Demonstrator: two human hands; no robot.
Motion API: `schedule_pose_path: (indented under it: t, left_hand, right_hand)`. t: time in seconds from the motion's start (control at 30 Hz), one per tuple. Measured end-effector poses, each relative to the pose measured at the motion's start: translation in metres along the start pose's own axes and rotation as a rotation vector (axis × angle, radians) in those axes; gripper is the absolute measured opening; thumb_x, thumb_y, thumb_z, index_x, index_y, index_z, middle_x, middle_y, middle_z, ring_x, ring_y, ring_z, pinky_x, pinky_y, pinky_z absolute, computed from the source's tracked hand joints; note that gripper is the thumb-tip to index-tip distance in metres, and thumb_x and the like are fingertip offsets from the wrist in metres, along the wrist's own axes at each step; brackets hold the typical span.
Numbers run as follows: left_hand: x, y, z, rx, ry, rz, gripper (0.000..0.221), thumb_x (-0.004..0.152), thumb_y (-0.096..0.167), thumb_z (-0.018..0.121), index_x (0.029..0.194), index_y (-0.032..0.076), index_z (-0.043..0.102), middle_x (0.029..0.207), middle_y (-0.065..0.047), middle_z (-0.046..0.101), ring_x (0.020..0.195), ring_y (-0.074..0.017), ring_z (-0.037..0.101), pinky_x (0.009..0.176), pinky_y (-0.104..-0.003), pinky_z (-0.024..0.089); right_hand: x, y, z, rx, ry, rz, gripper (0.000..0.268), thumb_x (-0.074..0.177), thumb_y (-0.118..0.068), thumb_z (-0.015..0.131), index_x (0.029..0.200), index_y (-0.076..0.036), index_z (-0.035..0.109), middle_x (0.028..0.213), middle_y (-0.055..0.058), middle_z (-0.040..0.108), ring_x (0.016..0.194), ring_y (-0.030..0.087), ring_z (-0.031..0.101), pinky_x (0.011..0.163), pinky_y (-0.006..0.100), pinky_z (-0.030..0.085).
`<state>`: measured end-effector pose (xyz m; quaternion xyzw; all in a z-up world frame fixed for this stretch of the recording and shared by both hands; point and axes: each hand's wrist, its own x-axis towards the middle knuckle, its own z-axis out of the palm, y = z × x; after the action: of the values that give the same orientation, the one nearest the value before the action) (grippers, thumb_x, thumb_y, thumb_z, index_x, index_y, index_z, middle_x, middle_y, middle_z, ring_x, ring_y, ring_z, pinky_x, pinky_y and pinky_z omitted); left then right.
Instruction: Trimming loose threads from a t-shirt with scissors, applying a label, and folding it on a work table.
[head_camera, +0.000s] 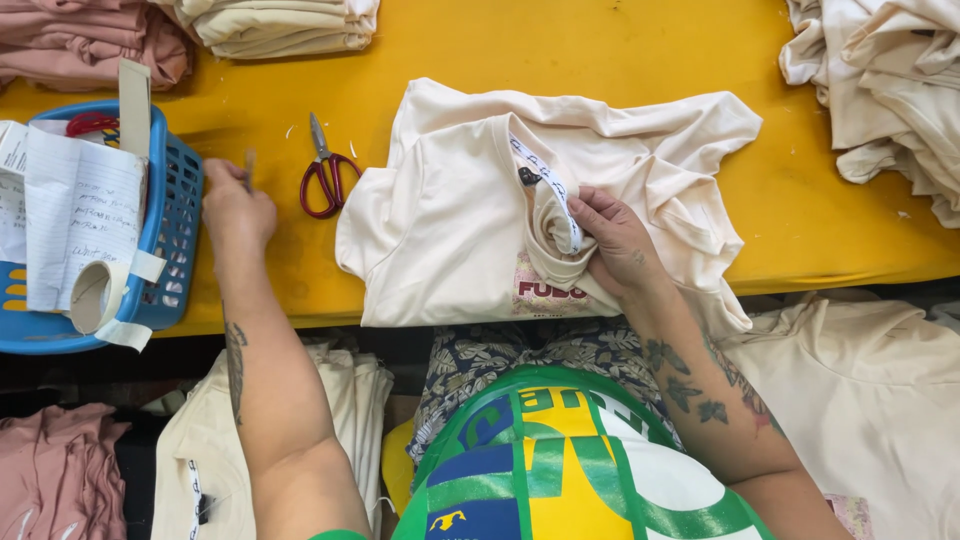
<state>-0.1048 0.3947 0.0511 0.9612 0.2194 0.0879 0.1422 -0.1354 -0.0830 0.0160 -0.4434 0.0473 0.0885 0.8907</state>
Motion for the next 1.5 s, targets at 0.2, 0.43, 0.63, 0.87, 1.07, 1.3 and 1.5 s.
schedule_pose_path:
  t: [0.2,0.43,0.63,0.87,1.07,1.3,1.5]
  left_hand:
    - [-0.115,0.152,-0.039,-0.611,-0.006,0.215,0.046,0.112,0.021,0.046,0.154,0.016,0.029,0.116,-0.037,0.065,0.116,-0.0572,0.060,0.106,-0.067,0.042]
    - [-0.178,0.218,0.033,-0.401,-0.113,0.940,0.041,0.109,0.043,0.040,0.147,0.027,0.043,0.083,-0.003,0.054,0.080,-0.0221,0.061,0.075,-0.034,0.056]
    - [-0.180,0.235,0.040,-0.403,-0.032,0.948,0.043,0.110,0.044,0.038,0.148,0.025,0.045,0.082,-0.002,0.051,0.078,-0.0215,0.059,0.074,-0.034,0.054]
    - [-0.181,0.241,0.030,-0.413,0.007,0.949,0.037,0.111,0.039,0.041,0.143,0.023,0.048,0.079,-0.002,0.049,0.075,-0.0222,0.058,0.073,-0.036,0.055]
    - [-0.179,0.244,0.033,-0.383,0.032,0.957,0.036,0.111,0.039,0.040,0.143,0.024,0.050,0.078,-0.001,0.049,0.073,-0.0200,0.057,0.071,-0.033,0.055]
    - [-0.176,0.243,0.032,-0.390,0.124,1.001,0.032,0.110,0.036,0.041,0.136,0.027,0.059,0.075,0.003,0.045,0.070,-0.0163,0.051,0.066,-0.031,0.051]
    - [-0.178,0.242,0.025,-0.394,0.143,0.976,0.035,0.111,0.037,0.040,0.139,0.023,0.056,0.078,0.000,0.046,0.072,-0.0194,0.052,0.066,-0.033,0.052]
  right_hand:
    - [0.002,0.000,-0.001,0.041,0.027,0.019,0.022,0.096,-0.010,0.071,0.113,0.004,0.068,0.097,0.020,0.077,0.088,0.026,0.078,0.082,0.037,0.064]
    - [0.004,0.000,-0.011,0.100,0.023,0.030,0.026,0.096,-0.010,0.070,0.117,0.005,0.067,0.101,0.022,0.076,0.093,0.030,0.078,0.085,0.041,0.064]
    - [0.005,0.003,-0.014,0.101,0.022,0.038,0.026,0.095,-0.010,0.070,0.116,0.004,0.068,0.101,0.022,0.076,0.093,0.030,0.077,0.085,0.042,0.064]
    - [0.005,0.003,-0.010,0.093,0.017,0.031,0.024,0.095,-0.011,0.071,0.114,0.003,0.068,0.098,0.020,0.077,0.090,0.028,0.078,0.083,0.040,0.064]
    - [0.006,0.004,-0.009,0.086,0.016,0.031,0.023,0.095,-0.010,0.071,0.114,0.004,0.068,0.095,0.019,0.077,0.088,0.027,0.078,0.081,0.039,0.064]
    - [0.003,0.001,-0.006,0.099,0.001,0.034,0.023,0.095,-0.009,0.071,0.114,0.004,0.068,0.097,0.020,0.077,0.089,0.027,0.078,0.081,0.038,0.064]
    - [0.002,0.000,-0.006,0.107,-0.002,0.036,0.025,0.095,-0.010,0.070,0.115,0.004,0.067,0.098,0.021,0.076,0.090,0.028,0.078,0.081,0.039,0.064]
